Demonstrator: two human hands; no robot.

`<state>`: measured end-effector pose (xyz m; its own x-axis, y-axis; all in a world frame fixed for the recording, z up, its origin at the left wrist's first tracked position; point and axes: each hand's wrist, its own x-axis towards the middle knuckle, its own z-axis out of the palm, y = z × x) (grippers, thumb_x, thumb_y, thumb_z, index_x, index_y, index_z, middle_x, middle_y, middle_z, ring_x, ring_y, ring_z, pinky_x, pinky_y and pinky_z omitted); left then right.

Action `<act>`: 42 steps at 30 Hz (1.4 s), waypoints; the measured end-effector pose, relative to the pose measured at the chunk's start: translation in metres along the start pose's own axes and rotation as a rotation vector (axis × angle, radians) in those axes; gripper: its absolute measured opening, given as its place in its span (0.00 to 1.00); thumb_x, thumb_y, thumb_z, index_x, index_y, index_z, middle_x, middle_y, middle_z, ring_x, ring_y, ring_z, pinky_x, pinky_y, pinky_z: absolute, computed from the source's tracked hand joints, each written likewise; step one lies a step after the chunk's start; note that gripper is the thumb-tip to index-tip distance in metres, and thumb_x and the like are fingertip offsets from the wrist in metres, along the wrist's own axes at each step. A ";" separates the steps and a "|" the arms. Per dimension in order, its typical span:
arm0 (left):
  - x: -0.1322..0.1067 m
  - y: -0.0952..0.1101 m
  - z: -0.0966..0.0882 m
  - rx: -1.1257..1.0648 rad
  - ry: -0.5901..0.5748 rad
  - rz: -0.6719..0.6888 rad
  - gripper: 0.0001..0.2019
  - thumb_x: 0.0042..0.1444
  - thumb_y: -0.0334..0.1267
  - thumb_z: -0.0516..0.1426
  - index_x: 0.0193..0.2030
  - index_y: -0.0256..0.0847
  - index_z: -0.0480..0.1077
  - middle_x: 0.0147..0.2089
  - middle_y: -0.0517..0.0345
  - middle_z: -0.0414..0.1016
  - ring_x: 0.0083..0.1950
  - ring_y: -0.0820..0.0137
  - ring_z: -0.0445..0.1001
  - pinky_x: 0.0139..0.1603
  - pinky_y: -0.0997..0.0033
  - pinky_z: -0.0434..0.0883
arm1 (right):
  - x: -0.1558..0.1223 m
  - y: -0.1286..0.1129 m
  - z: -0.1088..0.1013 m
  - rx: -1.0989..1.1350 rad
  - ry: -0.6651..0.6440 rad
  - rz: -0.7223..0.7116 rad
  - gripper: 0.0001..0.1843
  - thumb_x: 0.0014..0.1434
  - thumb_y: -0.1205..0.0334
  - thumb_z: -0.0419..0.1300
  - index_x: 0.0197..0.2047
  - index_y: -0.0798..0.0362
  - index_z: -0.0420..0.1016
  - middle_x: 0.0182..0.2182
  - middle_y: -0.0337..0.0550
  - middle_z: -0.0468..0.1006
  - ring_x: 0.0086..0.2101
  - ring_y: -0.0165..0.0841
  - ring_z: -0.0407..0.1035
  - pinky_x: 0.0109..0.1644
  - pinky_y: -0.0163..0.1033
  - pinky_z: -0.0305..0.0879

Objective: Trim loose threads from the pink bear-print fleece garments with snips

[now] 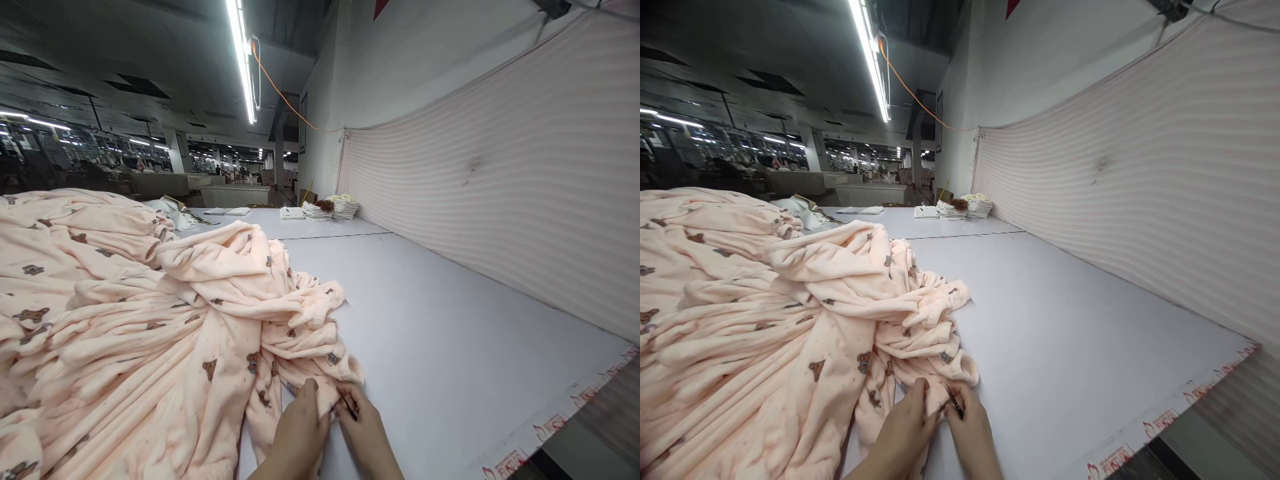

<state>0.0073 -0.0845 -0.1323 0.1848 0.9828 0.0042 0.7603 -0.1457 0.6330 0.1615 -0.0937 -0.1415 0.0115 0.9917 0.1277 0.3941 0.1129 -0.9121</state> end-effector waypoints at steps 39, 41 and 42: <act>-0.014 -0.039 -0.035 -1.217 -0.380 -0.155 0.21 0.48 0.56 0.59 0.32 0.37 0.71 0.29 0.56 0.76 0.31 0.68 0.73 0.39 0.68 0.67 | -0.010 -0.027 0.016 -0.277 0.096 -0.204 0.09 0.56 0.54 0.57 0.39 0.45 0.75 0.34 0.37 0.76 0.34 0.33 0.73 0.36 0.32 0.67; -0.015 -0.036 -0.037 -1.303 -0.390 -0.189 0.20 0.47 0.55 0.60 0.33 0.37 0.72 0.30 0.56 0.77 0.29 0.70 0.72 0.38 0.68 0.67 | -0.016 -0.030 0.016 -0.288 0.073 -0.245 0.13 0.56 0.54 0.57 0.45 0.42 0.75 0.36 0.38 0.75 0.34 0.33 0.73 0.35 0.32 0.67; -0.015 -0.033 -0.038 -1.328 -0.391 -0.209 0.19 0.46 0.54 0.61 0.33 0.37 0.72 0.30 0.55 0.77 0.29 0.70 0.72 0.37 0.69 0.67 | -0.017 -0.032 0.016 -0.303 0.063 -0.255 0.13 0.56 0.56 0.57 0.45 0.42 0.75 0.36 0.37 0.75 0.34 0.33 0.73 0.35 0.32 0.67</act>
<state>-0.0442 -0.0906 -0.1239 0.4696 0.8455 -0.2541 -0.3144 0.4291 0.8468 0.1341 -0.1131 -0.1209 -0.0688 0.9274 0.3677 0.6447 0.3226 -0.6931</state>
